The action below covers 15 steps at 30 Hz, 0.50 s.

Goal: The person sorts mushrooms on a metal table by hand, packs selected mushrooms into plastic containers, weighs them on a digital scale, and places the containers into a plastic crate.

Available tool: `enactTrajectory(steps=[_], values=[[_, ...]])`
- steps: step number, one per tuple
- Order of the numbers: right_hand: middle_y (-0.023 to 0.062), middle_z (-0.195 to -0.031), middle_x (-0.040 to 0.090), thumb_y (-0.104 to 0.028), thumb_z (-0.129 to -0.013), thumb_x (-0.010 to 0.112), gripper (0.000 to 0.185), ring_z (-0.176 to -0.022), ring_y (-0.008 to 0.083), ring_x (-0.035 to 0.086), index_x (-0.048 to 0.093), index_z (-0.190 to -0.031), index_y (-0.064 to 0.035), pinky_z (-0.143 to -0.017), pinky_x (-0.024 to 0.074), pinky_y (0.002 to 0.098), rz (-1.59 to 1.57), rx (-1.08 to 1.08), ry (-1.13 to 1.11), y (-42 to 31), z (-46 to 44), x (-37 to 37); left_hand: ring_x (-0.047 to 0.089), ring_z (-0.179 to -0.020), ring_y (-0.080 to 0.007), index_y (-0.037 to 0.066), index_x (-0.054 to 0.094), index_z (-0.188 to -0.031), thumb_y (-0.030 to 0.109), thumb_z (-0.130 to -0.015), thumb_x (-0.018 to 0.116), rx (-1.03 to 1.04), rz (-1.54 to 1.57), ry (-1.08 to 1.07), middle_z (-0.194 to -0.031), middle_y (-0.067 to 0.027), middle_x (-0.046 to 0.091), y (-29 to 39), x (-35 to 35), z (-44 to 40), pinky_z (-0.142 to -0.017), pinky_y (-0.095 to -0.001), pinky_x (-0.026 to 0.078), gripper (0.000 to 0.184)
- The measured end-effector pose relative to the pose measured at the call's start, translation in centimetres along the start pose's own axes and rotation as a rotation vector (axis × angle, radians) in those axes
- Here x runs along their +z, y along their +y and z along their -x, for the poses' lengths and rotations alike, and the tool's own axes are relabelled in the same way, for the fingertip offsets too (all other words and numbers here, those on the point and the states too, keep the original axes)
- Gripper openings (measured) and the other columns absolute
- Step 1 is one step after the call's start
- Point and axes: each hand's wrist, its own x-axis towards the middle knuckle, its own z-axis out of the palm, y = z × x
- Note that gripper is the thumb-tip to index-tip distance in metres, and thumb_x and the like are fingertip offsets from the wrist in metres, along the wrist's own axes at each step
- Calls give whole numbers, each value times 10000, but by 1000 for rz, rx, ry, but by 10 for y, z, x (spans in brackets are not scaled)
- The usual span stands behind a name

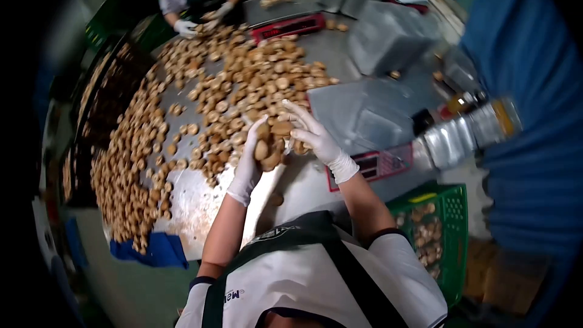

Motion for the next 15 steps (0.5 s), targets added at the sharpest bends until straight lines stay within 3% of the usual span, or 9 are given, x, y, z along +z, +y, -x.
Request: enactTrajectory(steps=[1, 2, 3, 4, 6, 7, 10, 12, 15], values=[[115, -1396, 493, -109, -943, 504, 608, -1013, 136, 590, 318, -1521, -73, -828, 494, 277, 81, -77, 68, -13, 14, -10, 551, -1165, -207, 153, 430, -1431, 335, -1026, 450, -1, -65, -86, -1338, -109, 504, 9, 35, -10, -1000, -342, 460, 444], [130, -1394, 501, -135, -954, 507, 586, -1070, 159, 593, 335, -1509, -57, -860, 494, 259, 74, 77, 144, -41, 32, -18, 533, -1198, -212, 147, 436, -1425, 313, -1017, 480, 9, -132, -153, -1346, -114, 503, 16, 72, -18, -1026, -339, 438, 443], [129, -1397, 511, -155, -963, 508, 541, -1124, 179, 593, 385, -1474, -25, -895, 499, 253, 391, -248, 274, -28, 36, -43, 533, -1197, -219, 134, 444, -1415, 301, -1003, 515, 141, -263, -177, -1340, -115, 509, 2, 96, -36, -1037, -336, 424, 451], [124, -1387, 531, -168, -966, 514, 507, -1178, 202, 578, 431, -1436, 4, -979, 475, 278, 321, -316, 384, -45, 49, -45, 532, -1196, -226, 122, 453, -1405, 290, -988, 551, 280, -399, -176, -1335, -115, 516, -11, 115, -53, -1049, -333, 410, 460], [140, -1352, 559, -214, -993, 483, 460, -1225, 213, 547, 485, -1391, 16, -1028, 440, 310, 802, -311, 648, -75, 66, -65, 532, -1196, -238, 76, 460, -1387, 289, -931, 650, 409, -428, -207, -1297, -148, 541, -26, 159, -68, -1041, -335, 412, 538], [142, -1354, 556, -207, -1001, 466, 442, -1218, 214, 551, 496, -1383, 14, -1021, 443, 315, 774, -317, 693, -72, 73, -80, 497, -1250, -229, 63, 461, -1389, 227, -921, 661, 377, -409, -242, -1341, -146, 511, -37, 175, -76, -1059, -347, 398, 535], [144, -1362, 548, -191, -1015, 435, 410, -1217, 234, 551, 515, -1373, -6, -1035, 422, 340, 695, -170, 811, -58, 89, -116, 469, -1282, -365, 79, 474, -1397, 238, -854, 693, 560, -699, -192, -1318, -210, 511, -70, 191, -90, -1102, -390, 361, 607], [167, -1347, 547, -181, -1006, 431, 400, -1223, 284, 539, 527, -1354, -9, -1053, 403, 359, 911, -130, 792, -28, 94, -143, 425, -1322, -389, 85, 481, -1400, 253, -850, 677, 514, -1112, -150, -1368, -228, 480, -93, 179, -101, -1132, -434, 317, 607], [190, -1327, 546, -123, -982, 426, 386, -1230, 326, 519, 537, -1329, 5, -1073, 385, 386, 1209, -130, 750, -13, 94, -149, 365, -1371, -402, 80, 456, -1419, 258, -849, 662, 561, -1335, -166, -1424, -244, 434, -99, 166, -91, -1155, -474, 266, 632]])
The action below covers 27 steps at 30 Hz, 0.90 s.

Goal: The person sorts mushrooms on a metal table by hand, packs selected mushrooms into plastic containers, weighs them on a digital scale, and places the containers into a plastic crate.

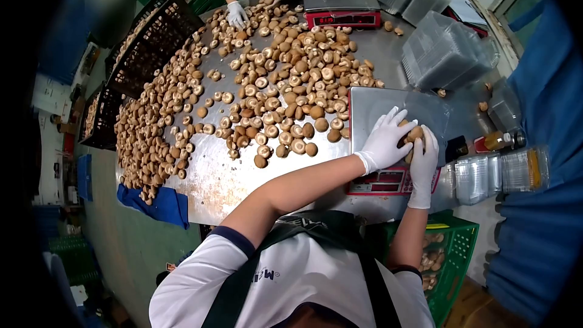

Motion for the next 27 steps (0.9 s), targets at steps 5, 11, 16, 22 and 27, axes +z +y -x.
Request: enactTrajectory(steps=[5, 11, 16, 22, 27], values=[[170, -1335, 549, -114, -978, 425, 385, -1230, 299, 528, 547, -1329, -12, -1070, 388, 381, -64, 40, -8, -8, -14, 2, 345, -1379, -415, 22, 381, -1447, 208, -847, 643, 73, 178, 18, -1453, -260, 390, -2, -7, 7, -1169, -479, 246, 681], [138, -1267, 612, -189, -1014, 459, 331, -1179, 312, 555, 596, -1286, -60, -1028, 424, 406, 131, 69, -49, -11, -6, -1, 386, -1374, -343, 20, 341, -1470, 262, -845, 643, 149, 19, -86, -1479, -240, 371, -9, -5, 9, -1166, -553, 205, 735], [130, -1219, 632, -89, -950, 559, 291, -1127, 311, 581, 627, -1232, -64, -999, 441, 407, 351, -92, 200, -22, -13, -14, 287, -1438, -352, 45, 324, -1489, 304, -846, 648, 212, -17, -146, -1506, -266, 318, -11, -8, 4, -1170, -566, 171, 765], [120, -1187, 640, -41, -919, 562, 284, -1126, 284, 583, 644, -1191, -35, -999, 442, 388, 145, -91, 417, -40, -22, -3, 245, -1441, -411, 36, 321, -1492, 281, -853, 653, 156, 74, -27, -1528, -254, 285, -33, -42, 36, -1164, -519, 217, 760], [123, -1162, 645, 21, -905, 517, 309, -1120, 269, 586, 655, -1176, -31, -992, 442, 367, -218, -228, 243, -149, -81, 86, 364, -1384, -399, 10, 364, -1466, 150, -865, 636, -159, 234, 127, -1495, -240, 365, -84, -63, 111, -1148, -430, 291, 674]])
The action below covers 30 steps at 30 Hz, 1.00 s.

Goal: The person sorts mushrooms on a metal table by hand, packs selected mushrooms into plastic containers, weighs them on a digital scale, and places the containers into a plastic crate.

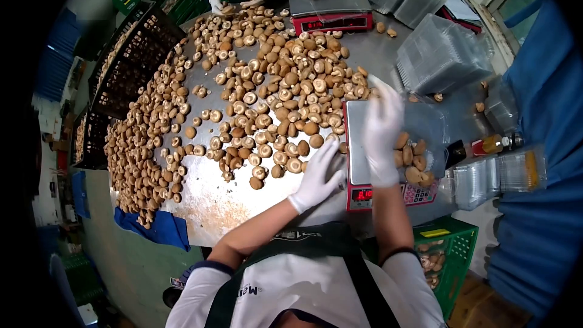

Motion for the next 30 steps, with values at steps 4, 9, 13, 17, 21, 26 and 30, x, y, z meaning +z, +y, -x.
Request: enactTrajectory(steps=[4, 9, 13, 17, 21, 26, 30], values=[[136, -1183, 629, -85, -890, 587, 289, -1111, 324, 576, 654, -1170, -68, -955, 457, 428, -150, 190, -288, 43, -32, 158, 402, -1365, -352, 6, 368, -1463, 128, -896, 627, -242, 213, 168, -1468, -211, 407, -31, -34, 48, -1133, -405, 322, 635], [97, -1252, 568, -162, -855, 660, 374, -1232, 313, 461, 633, -1228, -150, -1056, 366, 421, 331, 245, -623, 67, 10, 228, 517, -1239, -214, 1, 377, -1460, 40, -974, 518, -517, 403, 342, -1376, -140, 500, -45, -81, 84, -1062, -336, 412, 507], [125, -1318, 569, -62, -846, 645, 455, -1259, 331, 486, 592, -1291, -138, -1096, 372, 397, -41, 209, -647, 54, 54, 195, 565, -1148, -180, 19, 417, -1439, 187, -1026, 472, -697, 824, 406, -1318, -113, 554, -57, -94, 73, -950, -284, 447, 449], [118, -1329, 585, -73, -858, 649, 503, -1256, 287, 524, 560, -1351, -120, -1081, 400, 385, -272, 179, -907, 6, 92, 150, 570, -1159, -217, 68, 353, -1479, 338, -1030, 471, -761, 1273, 452, -1353, -98, 533, -75, -93, 40, -987, -348, 450, 537], [107, -1286, 627, -155, -864, 691, 427, -1191, 223, 584, 623, -1280, -87, -1028, 449, 350, -558, 206, -1153, -19, 95, 149, 606, -999, -197, 90, 446, -1403, 271, -1013, 499, -729, 1567, 488, -1230, -98, 594, -100, -101, 34, -798, -285, 512, 433], [104, -1308, 579, -162, -882, 653, 399, -1254, 285, 492, 613, -1278, -130, -1078, 372, 398, 126, 98, -609, 25, 32, 224, 615, -851, -153, 83, 556, -1276, 230, -977, 521, -806, 1577, 429, -1078, -61, 657, -89, -125, 45, -718, -259, 509, 334], [106, -1204, 644, -172, -855, 665, 390, -1127, 341, 565, 646, -1244, -197, -989, 448, 411, 98, 247, -703, 59, 25, 242, 640, -941, -187, 77, 547, -1303, 217, -966, 527, -773, 1638, 403, -1091, -75, 659, -100, -124, 56, -787, -302, 541, 366]])
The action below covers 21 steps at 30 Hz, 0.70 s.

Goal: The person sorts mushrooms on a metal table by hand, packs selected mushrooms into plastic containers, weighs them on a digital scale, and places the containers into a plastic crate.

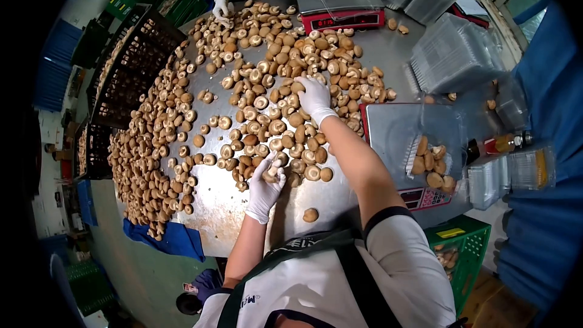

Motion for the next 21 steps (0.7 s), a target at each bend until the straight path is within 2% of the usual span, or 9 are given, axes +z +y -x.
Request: enactTrajectory(steps=[2, 4, 5, 10, 13, 15, 16, 18, 21], values=[[124, -1161, 678, -225, -906, 640, 327, -949, 297, 646, 662, -1220, -136, -872, 512, 384, -352, 111, -93, 3, 6, -7, 645, -1002, -207, 75, 527, -1338, 196, -962, 521, 21, -78, 104, -1104, -82, 658, 0, 10, 5, -813, -310, 547, 396], [74, -1143, 683, -293, -967, 584, 356, -851, 211, 639, 645, -1232, -63, -790, 522, 320, -530, 13, 83, 1, 17, -13, 641, -1046, -211, 77, 477, -1401, 155, -951, 505, 5, -80, 54, -1150, -93, 640, -1, 8, 2, -818, -295, 539, 457], [19, -1053, 675, -342, -1004, 529, 423, -795, 138, 611, 622, -1227, 5, -726, 507, 265, -785, 237, -20, 2, 24, -19, 640, -1009, -191, 86, 469, -1413, 152, -949, 505, 9, -98, 50, -1158, -95, 636, -2, 7, 0, -782, -282, 526, 470], [32, -947, 680, -373, -1023, 497, 383, -786, 90, 613, 646, -1100, -28, -676, 486, 261, -1145, 254, -248, -2, 69, -37, 615, -862, -128, 128, 449, -1443, 264, -995, 493, 34, -193, -12, -1186, -96, 627, -4, 30, -3, -682, -234, 473, 471], [40, -1005, 721, -363, -999, 536, 347, -883, 155, 661, 708, -1113, -84, -808, 512, 304, -702, 22, -408, -16, 100, -31, 621, -817, -121, 143, 470, -1421, 445, -1028, 448, 59, -235, -33, -1154, -89, 645, -2, 57, -1, -658, -219, 469, 496], [91, -1051, 733, -354, -966, 576, 315, -948, 208, 679, 728, -1146, -145, -908, 504, 325, -433, -221, -591, -31, 110, -34, 648, -758, -143, 126, 527, -1336, 425, -1025, 473, 24, -280, 19, -1053, -73, 682, -5, 38, -17, -621, -235, 481, 435], [142, -1016, 729, -347, -952, 598, 333, -946, 231, 684, 729, -1103, -80, -906, 505, 326, -287, -147, -559, -39, 106, -41, 655, -739, -151, 120, 545, -1303, 414, -1024, 482, 38, -330, 18, -1025, -68, 690, -6, 33, -18, -610, -240, 485, 411], [161, -1043, 714, -335, -948, 601, 346, -949, 256, 683, 716, -1108, -50, -906, 510, 370, -286, -72, -298, -43, 80, -51, 655, -728, -172, 112, 570, -1234, 391, -1016, 506, -20, -263, 48, -998, -85, 694, -3, 24, -13, -620, -255, 494, 360], [148, -1335, 553, -328, -953, 559, 423, -1229, 296, 515, 587, -1299, -85, -1037, 410, 460, -38, 22, 112, -4, 3, -63, 652, -723, -174, 105, 590, -1175, 404, -1004, 520, -10, -205, 87, -1017, -96, 699, -1, 24, 0, -636, -248, 508, 352]])
